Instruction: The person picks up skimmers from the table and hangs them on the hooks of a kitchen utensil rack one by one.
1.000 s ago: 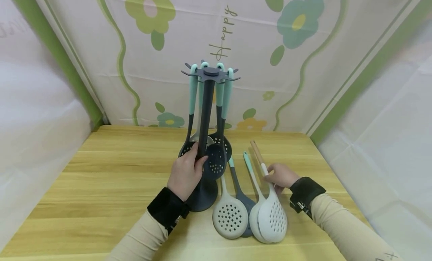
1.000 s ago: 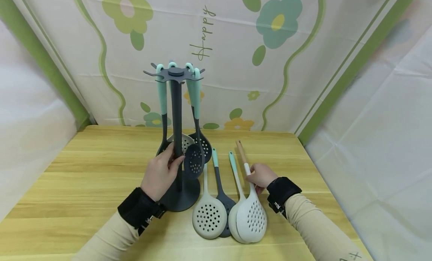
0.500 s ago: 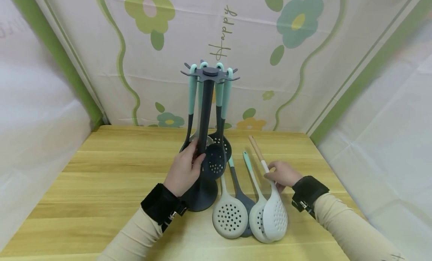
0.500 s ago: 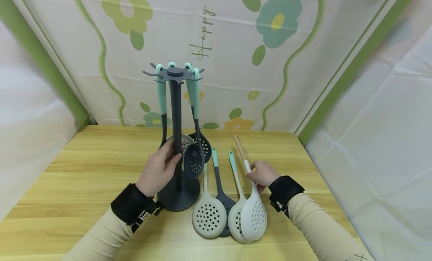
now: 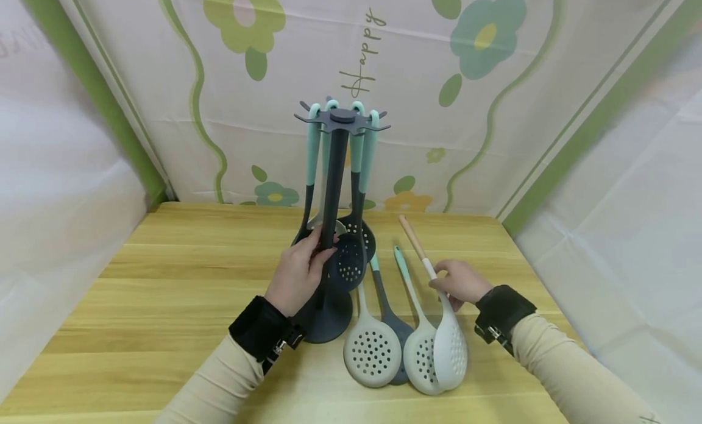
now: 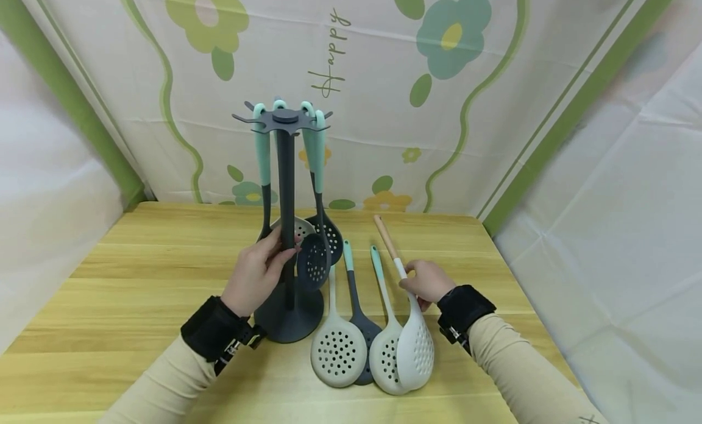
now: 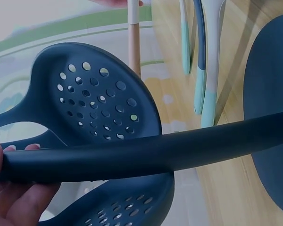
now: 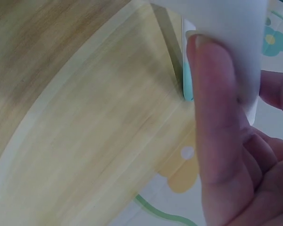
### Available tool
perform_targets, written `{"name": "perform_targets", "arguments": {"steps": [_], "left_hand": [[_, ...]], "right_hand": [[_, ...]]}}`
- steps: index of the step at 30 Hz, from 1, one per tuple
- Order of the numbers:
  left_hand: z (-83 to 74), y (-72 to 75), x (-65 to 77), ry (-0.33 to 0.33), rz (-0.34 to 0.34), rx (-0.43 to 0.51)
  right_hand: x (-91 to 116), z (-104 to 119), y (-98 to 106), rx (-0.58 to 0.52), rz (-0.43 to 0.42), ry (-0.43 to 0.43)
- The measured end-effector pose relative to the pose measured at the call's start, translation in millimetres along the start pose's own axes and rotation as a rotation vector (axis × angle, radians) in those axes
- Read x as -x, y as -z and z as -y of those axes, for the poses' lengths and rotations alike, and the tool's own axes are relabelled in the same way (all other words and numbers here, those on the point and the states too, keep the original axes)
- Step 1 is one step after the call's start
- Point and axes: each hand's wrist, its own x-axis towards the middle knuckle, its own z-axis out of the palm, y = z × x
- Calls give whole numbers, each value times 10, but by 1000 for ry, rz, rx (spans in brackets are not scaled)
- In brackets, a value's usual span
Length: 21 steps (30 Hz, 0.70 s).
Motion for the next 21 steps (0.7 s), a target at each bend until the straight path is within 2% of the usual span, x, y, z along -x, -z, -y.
{"name": "perform_targets", "arguments": {"steps": [21], "left_hand": [[-18, -24, 15, -1, -34, -47]], "right_hand": [[36, 69, 96, -17, 16, 19]]}}
